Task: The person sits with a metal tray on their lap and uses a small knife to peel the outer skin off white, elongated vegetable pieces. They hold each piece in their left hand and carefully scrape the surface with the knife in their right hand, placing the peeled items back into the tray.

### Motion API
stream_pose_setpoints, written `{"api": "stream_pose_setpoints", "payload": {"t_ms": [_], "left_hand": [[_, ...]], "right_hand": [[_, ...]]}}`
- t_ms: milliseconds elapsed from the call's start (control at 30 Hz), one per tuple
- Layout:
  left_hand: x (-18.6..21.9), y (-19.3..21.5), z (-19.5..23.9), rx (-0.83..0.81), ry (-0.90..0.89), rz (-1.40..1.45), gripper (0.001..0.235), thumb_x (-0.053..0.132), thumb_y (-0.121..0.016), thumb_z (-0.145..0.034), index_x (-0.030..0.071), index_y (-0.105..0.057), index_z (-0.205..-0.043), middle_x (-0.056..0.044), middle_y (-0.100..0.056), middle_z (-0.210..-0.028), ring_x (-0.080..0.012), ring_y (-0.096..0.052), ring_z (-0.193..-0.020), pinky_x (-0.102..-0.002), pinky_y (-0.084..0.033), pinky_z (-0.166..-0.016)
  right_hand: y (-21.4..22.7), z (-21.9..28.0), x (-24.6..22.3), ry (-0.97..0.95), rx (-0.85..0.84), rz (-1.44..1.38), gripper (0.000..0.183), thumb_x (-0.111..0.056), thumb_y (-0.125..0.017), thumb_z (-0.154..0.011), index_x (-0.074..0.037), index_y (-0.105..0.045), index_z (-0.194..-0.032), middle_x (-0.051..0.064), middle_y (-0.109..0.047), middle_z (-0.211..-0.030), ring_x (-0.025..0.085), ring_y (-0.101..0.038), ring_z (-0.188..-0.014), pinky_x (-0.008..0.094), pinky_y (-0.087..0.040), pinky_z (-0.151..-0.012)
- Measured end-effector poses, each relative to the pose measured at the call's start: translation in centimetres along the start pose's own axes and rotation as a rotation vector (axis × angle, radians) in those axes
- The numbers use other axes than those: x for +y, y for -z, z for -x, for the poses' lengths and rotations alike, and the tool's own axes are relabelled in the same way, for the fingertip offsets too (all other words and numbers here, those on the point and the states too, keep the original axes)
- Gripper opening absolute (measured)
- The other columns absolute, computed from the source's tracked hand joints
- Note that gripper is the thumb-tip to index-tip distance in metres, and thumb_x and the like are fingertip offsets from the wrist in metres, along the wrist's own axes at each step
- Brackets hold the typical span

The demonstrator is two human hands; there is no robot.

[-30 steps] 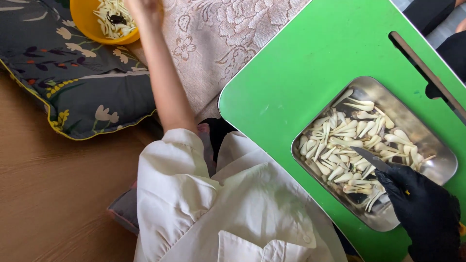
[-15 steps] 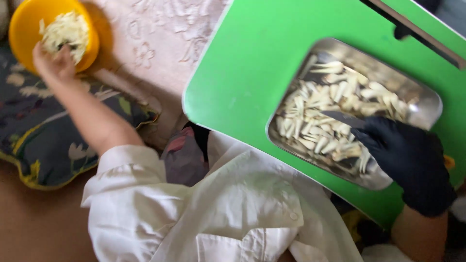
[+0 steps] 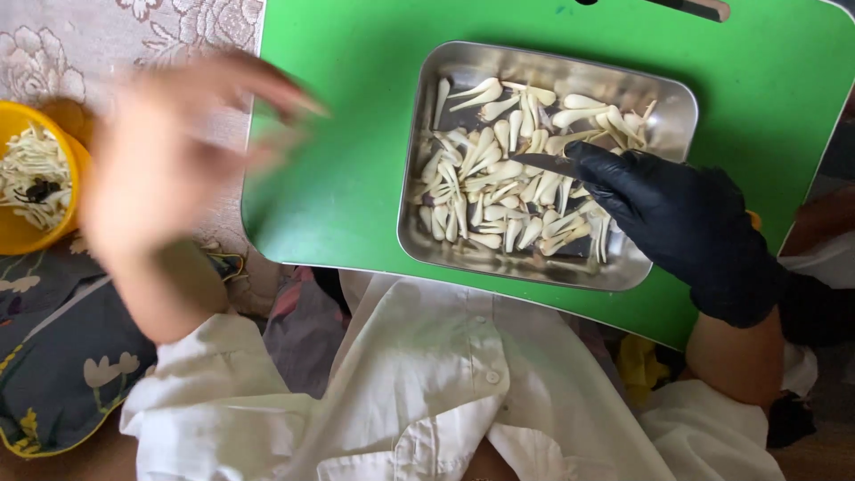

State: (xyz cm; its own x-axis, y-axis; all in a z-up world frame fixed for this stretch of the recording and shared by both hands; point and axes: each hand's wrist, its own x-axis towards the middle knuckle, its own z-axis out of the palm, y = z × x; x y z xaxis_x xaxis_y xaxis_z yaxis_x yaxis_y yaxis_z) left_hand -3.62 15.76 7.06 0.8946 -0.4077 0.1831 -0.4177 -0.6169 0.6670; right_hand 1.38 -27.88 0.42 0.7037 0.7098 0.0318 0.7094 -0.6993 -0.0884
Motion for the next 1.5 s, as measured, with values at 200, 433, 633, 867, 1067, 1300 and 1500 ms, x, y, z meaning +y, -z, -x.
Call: {"api": "stream_pose_setpoints", "payload": {"t_ms": [200,433,633,867,1067,1300,1500], "left_hand": [[3.0,-10.8,-7.1,-0.335,-0.361,-0.543,0.021,0.008,-0.066,-0.077,0.011,-0.073,-0.097,-0.011,-0.070,-0.097,-0.0303,-0.069,-0.081,-0.041,-0.056,-0.074],[2.5,-15.2,-8.5,-0.306,-0.460,-0.428,0.013,0.006,-0.065,-0.078,0.009,-0.073,-0.088,-0.009,-0.069,-0.094,-0.0271,-0.069,-0.075,-0.037,-0.057,-0.066],[2.6,-17.3,-8.4,-0.296,-0.592,-0.326,0.007,0.013,-0.070,-0.079,0.009,-0.067,-0.084,-0.007,-0.064,-0.088,-0.0246,-0.064,-0.083,-0.037,-0.057,-0.074],[3.5,-20.1,-8.5,-0.200,-0.591,-0.331,0.015,0.022,-0.073,-0.082,0.011,-0.065,-0.089,-0.003,-0.061,-0.087,-0.0203,-0.061,-0.081,-0.033,-0.053,-0.073],[4.3,-21.5,-8.8,-0.140,-0.568,-0.429,0.018,0.023,-0.074,-0.082,0.010,-0.065,-0.090,-0.006,-0.060,-0.090,-0.0212,-0.059,-0.078,-0.032,-0.051,-0.068],[5.2,-22.4,-9.2,-0.174,-0.656,-0.424,0.007,0.015,-0.070,-0.082,0.012,-0.072,-0.089,-0.006,-0.062,-0.097,-0.0189,-0.058,-0.078,-0.030,-0.050,-0.064],[5.3,-23.6,-9.0,-0.152,-0.645,-0.488,0.012,0.016,-0.069,-0.080,0.011,-0.072,-0.090,-0.008,-0.066,-0.099,-0.0193,-0.056,-0.078,-0.029,-0.047,-0.065]], "right_hand": [[-1.1,1.1,0.9,-0.030,0.016,0.159,0.054,-0.021,-0.075,-0.097,-0.021,-0.068,-0.151,-0.003,-0.077,-0.094,0.017,-0.062,-0.051,0.029,-0.043,-0.045],[-0.9,1.5,1.3,-0.105,0.017,0.182,0.060,-0.018,-0.073,-0.093,-0.022,-0.067,-0.152,-0.002,-0.079,-0.103,0.019,-0.064,-0.053,0.030,-0.045,-0.047],[0.2,1.3,1.0,-0.095,0.022,0.272,0.052,-0.027,-0.070,-0.101,-0.024,-0.067,-0.153,-0.004,-0.075,-0.092,0.018,-0.060,-0.049,0.029,-0.046,-0.046],[0.6,1.2,1.0,-0.086,0.039,0.268,0.048,-0.025,-0.070,-0.102,-0.021,-0.067,-0.150,-0.004,-0.070,-0.082,0.016,-0.055,-0.044,0.029,-0.044,-0.043],[0.3,1.0,1.1,-0.087,0.033,0.229,0.048,-0.027,-0.070,-0.101,-0.019,-0.065,-0.149,-0.003,-0.070,-0.081,0.017,-0.056,-0.043,0.030,-0.044,-0.043],[0.2,0.9,1.1,-0.073,0.004,0.188,0.053,-0.026,-0.068,-0.096,-0.016,-0.062,-0.149,0.000,-0.071,-0.085,0.020,-0.060,-0.046,0.032,-0.047,-0.044],[0.3,0.9,1.0,-0.083,0.008,0.124,0.048,-0.026,-0.068,-0.098,-0.016,-0.062,-0.144,0.000,-0.070,-0.083,0.021,-0.060,-0.047,0.034,-0.047,-0.046]]}}
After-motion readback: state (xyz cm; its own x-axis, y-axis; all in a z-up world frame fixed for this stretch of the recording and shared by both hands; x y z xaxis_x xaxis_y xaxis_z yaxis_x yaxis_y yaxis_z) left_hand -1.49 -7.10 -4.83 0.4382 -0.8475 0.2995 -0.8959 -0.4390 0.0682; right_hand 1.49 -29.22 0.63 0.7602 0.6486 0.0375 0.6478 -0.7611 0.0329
